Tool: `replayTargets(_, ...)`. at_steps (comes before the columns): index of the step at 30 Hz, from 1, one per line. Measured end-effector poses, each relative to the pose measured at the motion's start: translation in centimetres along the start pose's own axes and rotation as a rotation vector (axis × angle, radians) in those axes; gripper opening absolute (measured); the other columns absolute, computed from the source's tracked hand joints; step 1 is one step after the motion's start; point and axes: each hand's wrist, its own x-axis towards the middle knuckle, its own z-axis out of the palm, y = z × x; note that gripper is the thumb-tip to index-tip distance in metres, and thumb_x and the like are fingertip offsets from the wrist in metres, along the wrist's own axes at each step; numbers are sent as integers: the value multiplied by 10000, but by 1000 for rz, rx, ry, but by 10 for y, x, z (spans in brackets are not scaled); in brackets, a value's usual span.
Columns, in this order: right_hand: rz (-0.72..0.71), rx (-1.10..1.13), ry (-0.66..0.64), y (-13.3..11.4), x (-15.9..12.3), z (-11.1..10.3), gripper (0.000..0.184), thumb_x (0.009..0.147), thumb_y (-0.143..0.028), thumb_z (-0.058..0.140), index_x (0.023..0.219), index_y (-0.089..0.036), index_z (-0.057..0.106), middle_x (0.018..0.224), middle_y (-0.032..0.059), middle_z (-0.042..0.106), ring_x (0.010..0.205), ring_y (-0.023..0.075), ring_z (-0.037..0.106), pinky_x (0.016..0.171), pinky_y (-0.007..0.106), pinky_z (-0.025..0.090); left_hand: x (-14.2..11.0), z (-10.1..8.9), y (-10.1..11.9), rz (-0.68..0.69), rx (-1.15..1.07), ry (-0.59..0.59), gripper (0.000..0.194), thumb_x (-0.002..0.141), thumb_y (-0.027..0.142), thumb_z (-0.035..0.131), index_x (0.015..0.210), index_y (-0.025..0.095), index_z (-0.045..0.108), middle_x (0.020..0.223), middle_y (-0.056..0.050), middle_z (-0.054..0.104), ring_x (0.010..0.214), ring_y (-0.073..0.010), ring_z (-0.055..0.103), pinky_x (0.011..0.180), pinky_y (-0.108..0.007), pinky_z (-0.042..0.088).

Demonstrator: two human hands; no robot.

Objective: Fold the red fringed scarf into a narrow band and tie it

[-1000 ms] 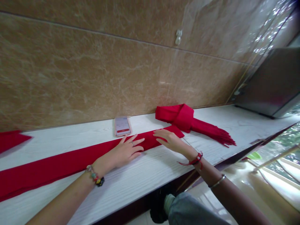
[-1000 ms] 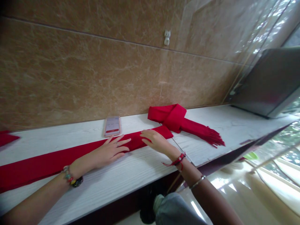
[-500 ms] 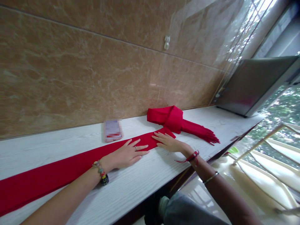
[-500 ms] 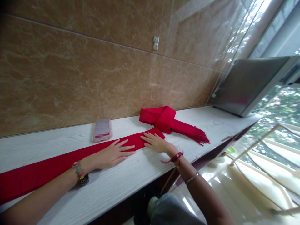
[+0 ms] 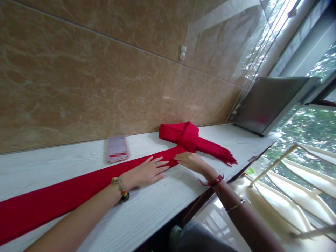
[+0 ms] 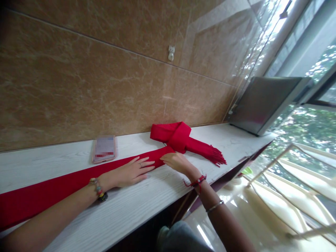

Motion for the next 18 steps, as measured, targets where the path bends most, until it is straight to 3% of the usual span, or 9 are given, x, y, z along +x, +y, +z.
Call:
replayTargets(4,-138,-93,85,0,1,8,274,890,-160,397,971,-129,657,958,110,681,883,192,632,785,307,508,-2,5,1,1,-44,-85,467,936,447,234,1378,297,255,1440,36,285,1345,-201,133,1066,-447,64)
replayTargets(8,-176,-120,173,0,-3,9,302,907,-165,360,927,-126,658,911,116,682,832,190,636,754,323,514,-3,6,1,-15,-53,-74,475,939,451,201,1389,299,220,1444,41,272,1349,-195,122,1069,-452,39)
replayTargets(14,-115,-30,160,0,-12,8,265,880,-185,410,931,-139,665,943,103,678,867,182,627,779,304,509,-3,8,0,-24,-27,-96,480,931,453,240,1386,303,227,1451,34,253,1353,-215,99,1061,-495,15)
replayTargets(18,36,60,171,-3,-7,5,286,891,-241,395,971,-168,660,1021,91,660,984,177,591,870,315,469,-3,3,3,-25,-38,-114,456,935,432,239,1375,313,256,1437,36,289,1351,-209,114,1060,-501,32)
